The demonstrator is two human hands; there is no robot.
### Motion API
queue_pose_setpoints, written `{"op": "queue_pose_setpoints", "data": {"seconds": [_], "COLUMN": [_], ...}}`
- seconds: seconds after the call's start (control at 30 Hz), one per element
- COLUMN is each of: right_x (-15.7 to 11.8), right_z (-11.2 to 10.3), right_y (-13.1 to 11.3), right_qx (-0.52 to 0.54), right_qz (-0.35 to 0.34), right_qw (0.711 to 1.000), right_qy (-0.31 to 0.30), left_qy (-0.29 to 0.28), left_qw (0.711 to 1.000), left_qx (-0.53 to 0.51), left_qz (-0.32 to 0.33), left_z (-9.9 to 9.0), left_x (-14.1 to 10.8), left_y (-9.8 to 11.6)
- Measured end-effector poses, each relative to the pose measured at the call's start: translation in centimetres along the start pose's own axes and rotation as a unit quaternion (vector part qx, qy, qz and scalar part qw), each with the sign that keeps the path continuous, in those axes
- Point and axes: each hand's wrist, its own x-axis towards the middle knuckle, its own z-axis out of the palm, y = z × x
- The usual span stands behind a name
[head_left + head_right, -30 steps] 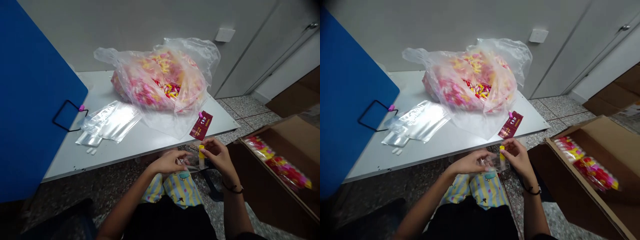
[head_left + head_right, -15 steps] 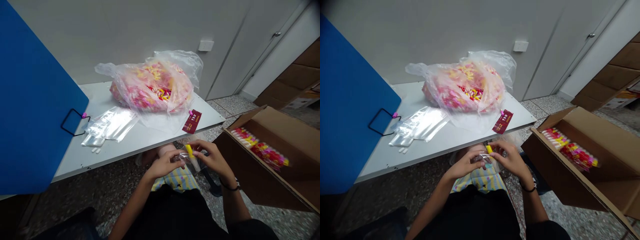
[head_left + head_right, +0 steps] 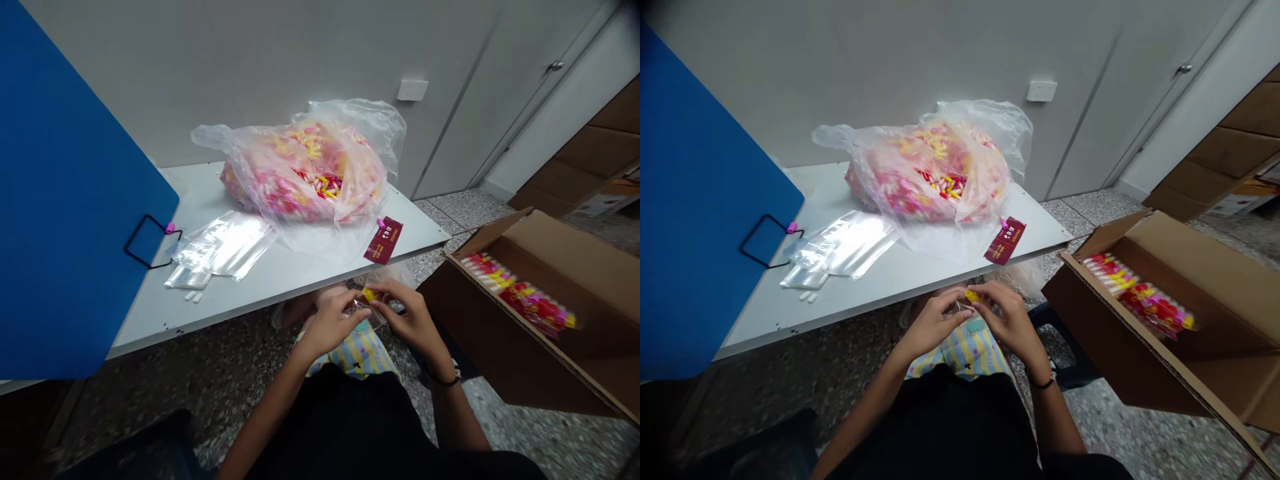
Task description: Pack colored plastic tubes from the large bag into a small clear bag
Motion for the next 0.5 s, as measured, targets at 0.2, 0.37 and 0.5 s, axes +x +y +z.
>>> {"op": "queue_pose_setpoints", "data": {"seconds": [0.2, 0.37, 0.5], "right_x": [0.25, 0.43, 0.52], "right_z": [1.01, 0.52, 0.16], "right_y": [0.22, 0.54, 0.90], "right_qx": [0.047, 0.037, 0.025], "right_qz": [-0.006, 0.022, 0.028], "right_qw": [0.998, 0.999, 0.999], "right_qy": [0.032, 0.027, -0.036], "left_qy": [0.022, 0.017, -0.016], "left_qw": [0.999, 0.999, 1.000], "left_qx": [0.034, 0.036, 0.017], "left_qz": [0.017, -0.002, 0.012], "left_z": [0.09, -0.21, -0.14], "left_x": [0.31, 0.27, 0.43], "left_y": [-0.08, -0.44, -0.51]}}
